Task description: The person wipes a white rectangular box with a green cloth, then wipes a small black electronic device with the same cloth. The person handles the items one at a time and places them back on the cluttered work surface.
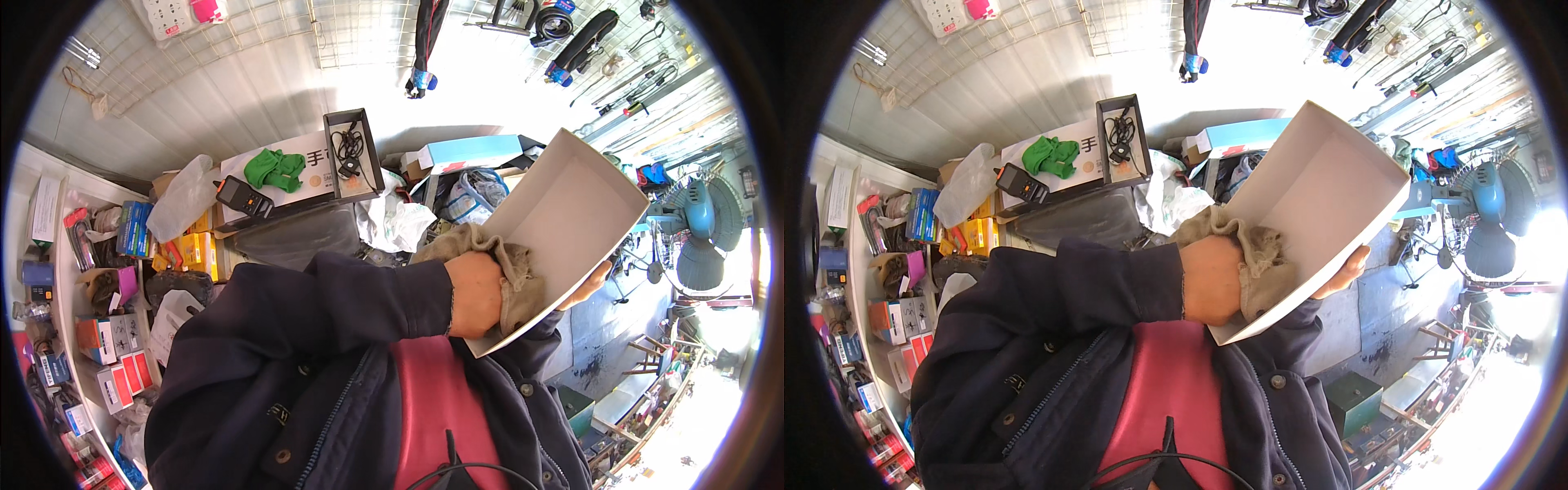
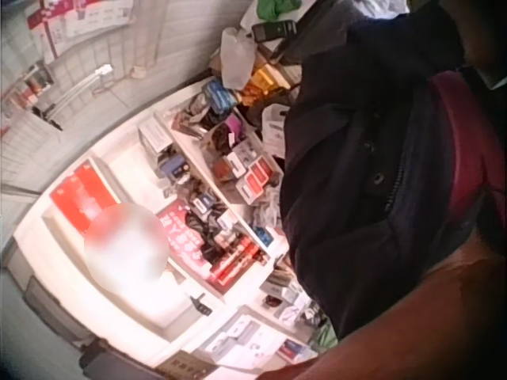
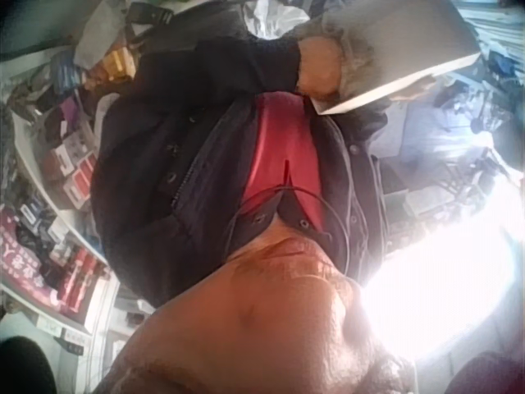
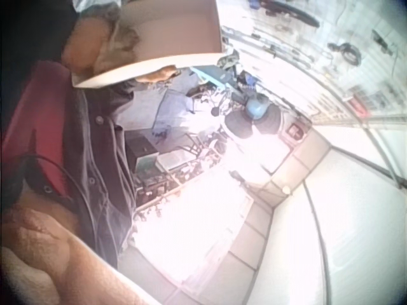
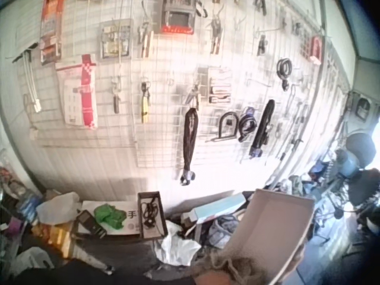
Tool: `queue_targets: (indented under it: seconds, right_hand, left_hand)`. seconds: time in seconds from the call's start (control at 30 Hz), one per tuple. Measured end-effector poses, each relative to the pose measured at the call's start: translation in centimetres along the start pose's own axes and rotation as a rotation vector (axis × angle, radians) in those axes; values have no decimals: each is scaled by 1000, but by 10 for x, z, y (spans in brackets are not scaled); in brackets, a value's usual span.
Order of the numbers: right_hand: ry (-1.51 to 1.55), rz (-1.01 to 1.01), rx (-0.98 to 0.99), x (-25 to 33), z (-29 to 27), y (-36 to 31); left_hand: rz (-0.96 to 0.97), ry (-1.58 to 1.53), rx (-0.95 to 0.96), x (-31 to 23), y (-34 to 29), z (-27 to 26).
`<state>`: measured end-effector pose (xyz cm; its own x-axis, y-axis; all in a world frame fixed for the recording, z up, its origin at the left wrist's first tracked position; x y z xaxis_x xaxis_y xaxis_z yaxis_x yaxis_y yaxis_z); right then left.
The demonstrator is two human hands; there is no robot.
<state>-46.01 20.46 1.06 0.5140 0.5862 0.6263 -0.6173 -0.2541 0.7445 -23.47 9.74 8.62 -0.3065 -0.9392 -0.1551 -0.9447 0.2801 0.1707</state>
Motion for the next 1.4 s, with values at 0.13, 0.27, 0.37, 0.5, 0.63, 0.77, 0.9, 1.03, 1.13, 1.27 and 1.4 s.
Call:
queue_targets:
  seconds: [0.13, 0.27, 0.37, 0.5, 0.63, 0.77, 0.9, 1.03, 1.13, 1.27, 1.4]
  right_hand:
    - [278, 9, 164, 0, 5, 2]
    - [929, 478, 109, 5, 30, -5]
    - [918, 583, 47, 12, 46, -4]
    - [884, 611, 8, 14, 57, 1]
    - [862, 626, 2, 13, 57, 3]
    - [837, 627, -8, 13, 54, 2]
    - [824, 619, -30, 15, 50, 5]
    - [814, 614, -45, 17, 47, 7]
    - [806, 604, -55, 18, 45, 6]
    - [779, 605, -64, 21, 40, 5]
    - [754, 591, -74, 25, 33, 5]
  left_hand:
    - [-23, -177, -163, 1, -5, 3]
    - [70, -106, -286, 3, -3, 15]
    - [-178, -451, -507, 12, -3, 12]
    - [-449, -2001, -941, 15, 4, 2]
    - [-347, -1259, -910, 21, 13, -30]
    - [-103, -184, -854, 15, 31, -29]
    - [51, -214, -636, -4, 22, -2]
    - [-137, -655, -506, -11, 13, -9]
    - [-227, -529, -154, -11, 5, -26]
    - [-280, -324, 149, 4, 4, -48]
    - [-396, -300, -298, 23, -2, -84]
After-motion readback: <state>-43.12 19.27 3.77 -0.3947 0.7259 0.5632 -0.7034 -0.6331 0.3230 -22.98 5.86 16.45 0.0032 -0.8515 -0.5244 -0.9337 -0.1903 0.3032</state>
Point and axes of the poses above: each hand's wrist, its own y-axis towards the middle knuckle, its own z-axis out of the palm, x = y × z, the point moved 3 cm from there along y, towards the middle knuckle, and after that the axes turned 6 degrees about y, right-handed, at the moved point
